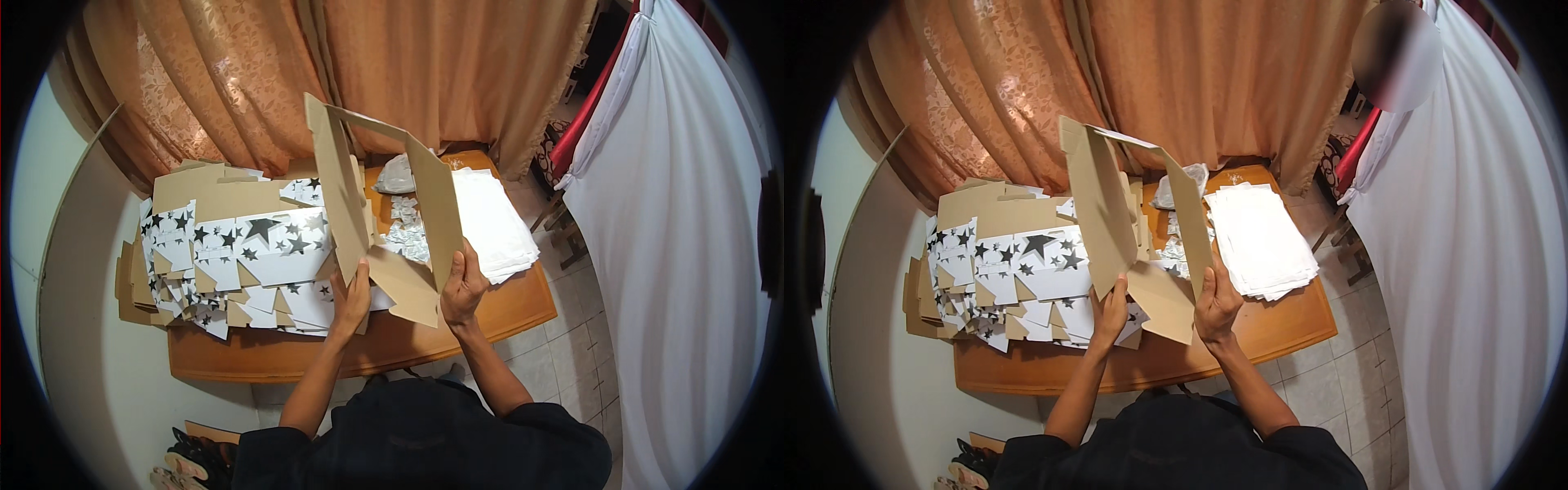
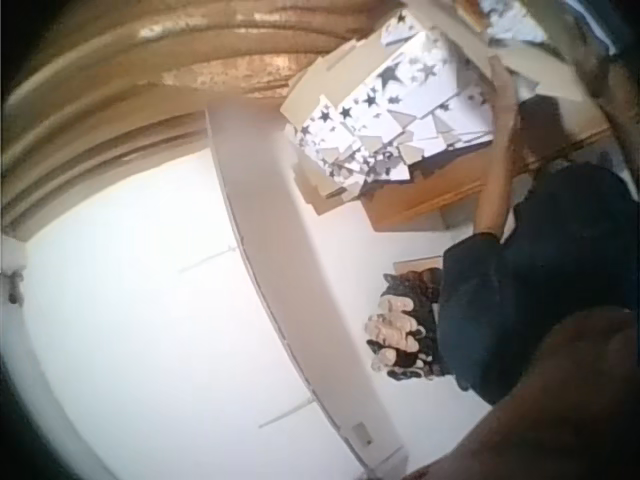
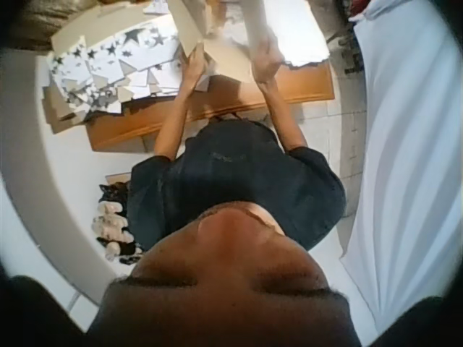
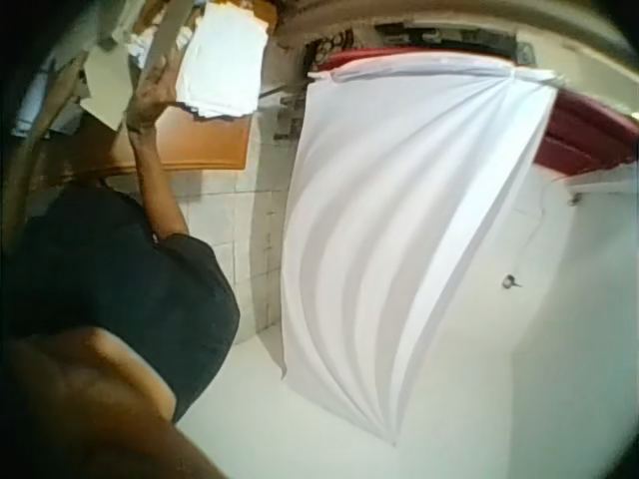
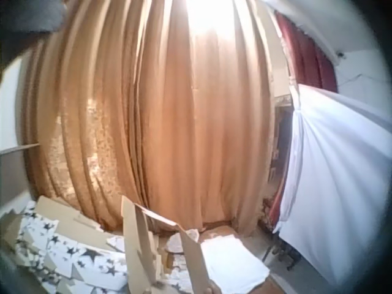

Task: Folding flat cardboard templates to assemble patterned shoe boxes and putting tissue paper inside, then stacking them on a shelf.

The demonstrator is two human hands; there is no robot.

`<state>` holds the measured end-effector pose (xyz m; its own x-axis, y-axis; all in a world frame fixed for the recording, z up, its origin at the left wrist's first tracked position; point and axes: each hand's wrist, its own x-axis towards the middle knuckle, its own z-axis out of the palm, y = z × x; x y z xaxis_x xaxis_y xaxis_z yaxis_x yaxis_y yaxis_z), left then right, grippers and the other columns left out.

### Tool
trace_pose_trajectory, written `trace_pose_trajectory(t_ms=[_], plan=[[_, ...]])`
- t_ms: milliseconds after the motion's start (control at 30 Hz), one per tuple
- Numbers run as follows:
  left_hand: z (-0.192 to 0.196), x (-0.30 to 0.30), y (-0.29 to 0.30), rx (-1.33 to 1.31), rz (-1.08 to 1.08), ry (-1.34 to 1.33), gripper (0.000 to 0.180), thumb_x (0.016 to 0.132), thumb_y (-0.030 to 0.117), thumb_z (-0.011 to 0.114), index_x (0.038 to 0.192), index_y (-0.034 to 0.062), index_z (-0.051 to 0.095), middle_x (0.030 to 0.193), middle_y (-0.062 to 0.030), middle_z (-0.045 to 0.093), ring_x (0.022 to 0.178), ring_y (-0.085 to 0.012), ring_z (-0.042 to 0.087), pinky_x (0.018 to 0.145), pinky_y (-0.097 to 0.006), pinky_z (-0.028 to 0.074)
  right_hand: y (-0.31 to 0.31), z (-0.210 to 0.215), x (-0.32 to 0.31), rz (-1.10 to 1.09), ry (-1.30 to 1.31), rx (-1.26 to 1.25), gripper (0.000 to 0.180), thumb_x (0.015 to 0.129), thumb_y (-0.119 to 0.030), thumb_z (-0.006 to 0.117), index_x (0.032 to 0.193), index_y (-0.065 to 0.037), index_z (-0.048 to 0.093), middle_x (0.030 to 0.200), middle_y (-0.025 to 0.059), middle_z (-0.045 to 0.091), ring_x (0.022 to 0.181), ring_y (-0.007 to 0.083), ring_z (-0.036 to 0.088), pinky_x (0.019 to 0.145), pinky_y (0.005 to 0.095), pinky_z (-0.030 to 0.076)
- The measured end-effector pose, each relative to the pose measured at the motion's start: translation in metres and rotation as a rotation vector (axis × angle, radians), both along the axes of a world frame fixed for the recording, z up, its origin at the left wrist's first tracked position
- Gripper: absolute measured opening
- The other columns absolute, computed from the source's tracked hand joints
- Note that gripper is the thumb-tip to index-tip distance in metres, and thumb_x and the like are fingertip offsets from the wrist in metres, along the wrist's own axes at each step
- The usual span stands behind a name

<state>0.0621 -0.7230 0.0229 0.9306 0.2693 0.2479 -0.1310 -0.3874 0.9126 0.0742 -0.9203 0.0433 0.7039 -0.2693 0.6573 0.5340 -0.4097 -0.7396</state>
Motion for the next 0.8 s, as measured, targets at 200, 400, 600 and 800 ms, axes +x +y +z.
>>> trace_pose_trajectory(t_ms=[200, 400, 600, 800], plan=[[-0.047, -0.041, -0.16, 0.487, 0.0, -0.043, 0.02, 0.101, 0.011, 0.051, 0.093, -0.0017, 0.064, 0.091, -0.0196, 0.068, 0.084, -0.0395, 0.062, 0.077, -0.05, 0.047, -0.195, -0.015, -0.02, 0.066, 0.089, 0.014, 0.029, 0.105, -0.007, 0.052, 0.127, 0.007, 0.062, 0.105, 0.0241, 0.073, 0.092, 0.0322, 0.074, 0.079, 0.0386, 0.057], [-0.086, -0.079, -0.309, 0.995, 0.172, -0.346, 0.008, 0.097, 0.007, 0.059, 0.097, 0.0017, 0.064, 0.087, -0.0158, 0.066, 0.083, -0.0361, 0.06, 0.072, -0.048, 0.046, -0.355, -0.031, -0.027, 0.273, 0.133, 0.008, 0.03, 0.104, -0.011, 0.053, 0.125, 0.008, 0.062, 0.102, 0.0241, 0.073, 0.089, 0.0315, 0.074, 0.077, 0.0391, 0.057], [-0.105, -0.102, -0.387, 0.684, 0.139, -0.132, 0.008, 0.096, 0.008, 0.06, 0.093, 0.0027, 0.065, 0.087, -0.0144, 0.064, 0.079, -0.035, 0.057, 0.069, -0.048, 0.045, -0.425, -0.036, -0.035, 0.488, 0.279, -0.076, 0.03, 0.102, -0.011, 0.055, 0.124, 0.008, 0.062, 0.101, 0.0272, 0.072, 0.092, 0.0397, 0.073, 0.077, 0.0422, 0.057], [-0.053, -0.115, -0.43, 0.152, 0.228, 0.256, 0.026, 0.095, 0.007, 0.056, 0.118, -0.0034, 0.064, 0.106, -0.0223, 0.069, 0.092, -0.0397, 0.065, 0.083, -0.048, 0.051, -0.443, -0.05, -0.046, 0.566, 0.402, -0.102, 0.029, 0.102, -0.011, 0.054, 0.122, 0.008, 0.062, 0.1, 0.0306, 0.069, 0.091, 0.046, 0.07, 0.077, 0.0438, 0.056]])
